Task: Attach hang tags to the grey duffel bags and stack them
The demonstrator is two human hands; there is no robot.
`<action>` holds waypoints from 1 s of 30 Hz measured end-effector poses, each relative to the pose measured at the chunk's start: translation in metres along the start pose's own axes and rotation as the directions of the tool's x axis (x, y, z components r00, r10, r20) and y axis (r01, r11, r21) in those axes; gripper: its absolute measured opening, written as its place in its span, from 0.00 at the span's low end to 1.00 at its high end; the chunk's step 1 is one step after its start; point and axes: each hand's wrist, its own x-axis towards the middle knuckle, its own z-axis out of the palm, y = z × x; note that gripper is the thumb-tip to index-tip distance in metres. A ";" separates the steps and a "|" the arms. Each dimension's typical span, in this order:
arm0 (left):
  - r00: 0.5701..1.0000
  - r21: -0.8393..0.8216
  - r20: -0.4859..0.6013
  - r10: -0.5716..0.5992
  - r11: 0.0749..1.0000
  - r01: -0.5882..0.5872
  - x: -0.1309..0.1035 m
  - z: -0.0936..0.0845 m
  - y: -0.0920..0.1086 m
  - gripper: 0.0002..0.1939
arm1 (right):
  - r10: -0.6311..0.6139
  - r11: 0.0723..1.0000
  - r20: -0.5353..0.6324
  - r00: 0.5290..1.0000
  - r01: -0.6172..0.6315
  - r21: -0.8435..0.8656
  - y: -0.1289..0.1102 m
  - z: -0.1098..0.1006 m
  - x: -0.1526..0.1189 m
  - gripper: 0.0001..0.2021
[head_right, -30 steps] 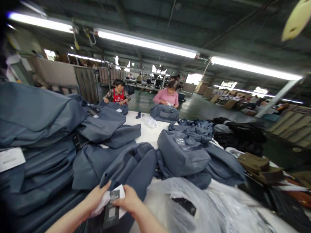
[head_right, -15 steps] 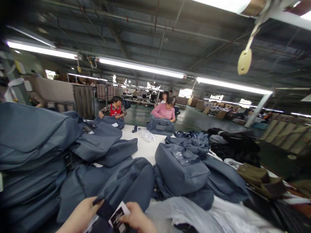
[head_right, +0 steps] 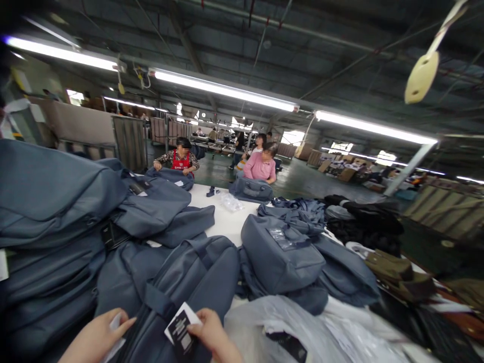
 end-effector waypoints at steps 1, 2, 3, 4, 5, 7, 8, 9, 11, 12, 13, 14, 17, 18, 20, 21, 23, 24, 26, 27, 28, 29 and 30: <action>0.999 -0.004 0.009 -0.032 0.999 0.032 -0.004 -0.001 -0.013 0.17 | 0.015 1.000 -0.007 1.000 -0.015 0.012 0.003 -0.008 -0.001 0.15; 0.997 -0.009 0.017 -0.072 0.997 0.072 -0.009 -0.001 -0.026 0.17 | 0.035 0.999 -0.011 0.999 -0.035 0.024 0.006 -0.016 -0.003 0.15; 0.993 -0.011 0.018 -0.115 0.993 0.115 -0.015 0.000 -0.039 0.16 | 0.052 0.998 -0.021 0.998 -0.052 0.039 0.010 -0.024 -0.006 0.15; 0.988 -0.009 0.015 -0.156 0.988 0.156 -0.021 0.000 -0.051 0.16 | 0.067 0.996 -0.040 0.997 -0.065 0.056 0.014 -0.032 -0.010 0.16; 0.982 -0.002 0.013 -0.187 0.982 0.187 -0.029 0.001 -0.060 0.15 | 0.084 0.994 -0.062 0.994 -0.080 0.073 0.018 -0.039 -0.014 0.16; 0.973 0.018 0.014 -0.228 0.973 0.228 -0.046 0.002 -0.072 0.16 | 0.123 0.989 -0.106 0.987 -0.113 0.099 0.028 -0.053 -0.020 0.17; 0.970 0.021 0.026 -0.241 0.971 0.240 -0.054 0.004 -0.076 0.17 | 0.153 0.984 -0.112 0.982 -0.141 0.106 0.034 -0.059 -0.022 0.17; 0.966 0.019 0.034 -0.256 0.967 0.256 -0.061 0.005 -0.079 0.18 | 0.181 0.979 -0.114 0.977 -0.168 0.112 0.041 -0.064 -0.022 0.17; 0.954 -0.001 0.045 -0.296 0.955 0.296 -0.071 0.009 -0.082 0.18 | 0.237 0.967 -0.109 0.965 -0.224 0.120 0.054 -0.070 -0.021 0.18; 0.948 -0.020 0.043 -0.315 0.949 0.316 -0.075 0.010 -0.083 0.20 | 0.262 0.961 -0.109 0.959 -0.249 0.123 0.060 -0.071 -0.021 0.18; 0.943 -0.050 0.040 -0.330 0.942 0.332 -0.077 0.011 -0.083 0.22 | 0.286 0.954 -0.111 0.952 -0.272 0.126 0.064 -0.070 -0.021 0.19; 0.939 -0.095 0.036 -0.341 0.934 0.343 -0.078 0.012 -0.083 0.25 | 0.309 0.947 -0.112 0.944 -0.294 0.130 0.068 -0.068 -0.021 0.19; 0.943 -0.267 0.056 -0.328 0.905 0.331 -0.075 0.007 -0.073 0.34 | 0.375 0.918 -0.047 0.926 -0.365 0.153 0.077 -0.056 -0.023 0.20; 0.954 -0.294 0.066 -0.294 0.908 0.300 -0.072 0.004 -0.066 0.35 | 0.399 0.905 -0.001 0.917 -0.393 0.163 0.079 -0.050 -0.023 0.20; 0.981 -0.245 0.072 -0.182 0.950 0.194 -0.064 -0.005 -0.047 0.33 | 0.440 0.875 0.092 0.893 -0.450 0.181 0.085 -0.036 -0.022 0.21; 0.992 -0.170 0.056 -0.117 0.977 0.125 -0.058 -0.010 -0.035 0.32 | 0.455 0.861 0.124 0.882 -0.472 0.192 0.088 -0.029 -0.022 0.21; 0.997 -0.007 0.082 -0.016 1.000 0.016 -0.044 -0.017 -0.013 0.36 | 0.473 0.840 0.158 0.867 -0.498 0.216 0.094 -0.017 -0.021 0.22; 0.996 0.012 0.091 0.001 1.000 -0.002 -0.036 -0.019 -0.003 0.39 | 0.476 0.833 0.167 0.864 -0.503 0.228 0.096 -0.012 -0.020 0.22; 0.993 0.028 0.122 0.000 1.000 -0.004 -0.017 -0.017 0.014 0.47 | 0.478 0.824 0.175 0.861 -0.508 0.250 0.100 -0.007 -0.021 0.23; 0.990 0.027 0.137 -0.015 1.000 0.011 -0.008 -0.013 0.021 0.49 | 0.479 0.820 0.177 0.860 -0.510 0.260 0.101 -0.005 -0.021 0.23; 0.987 0.033 0.157 -0.034 0.999 0.029 0.001 -0.008 0.026 0.50 | 0.479 0.816 0.177 0.860 -0.511 0.272 0.101 -0.005 -0.021 0.23; 0.982 0.039 0.181 -0.057 0.998 0.050 0.010 -0.003 0.031 0.49 | 0.478 0.811 0.178 0.860 -0.510 0.285 0.101 -0.005 -0.022 0.22; 0.975 0.046 0.206 -0.081 0.996 0.073 0.018 0.004 0.036 0.47 | 0.476 0.807 0.180 0.861 -0.509 0.300 0.101 -0.005 -0.023 0.22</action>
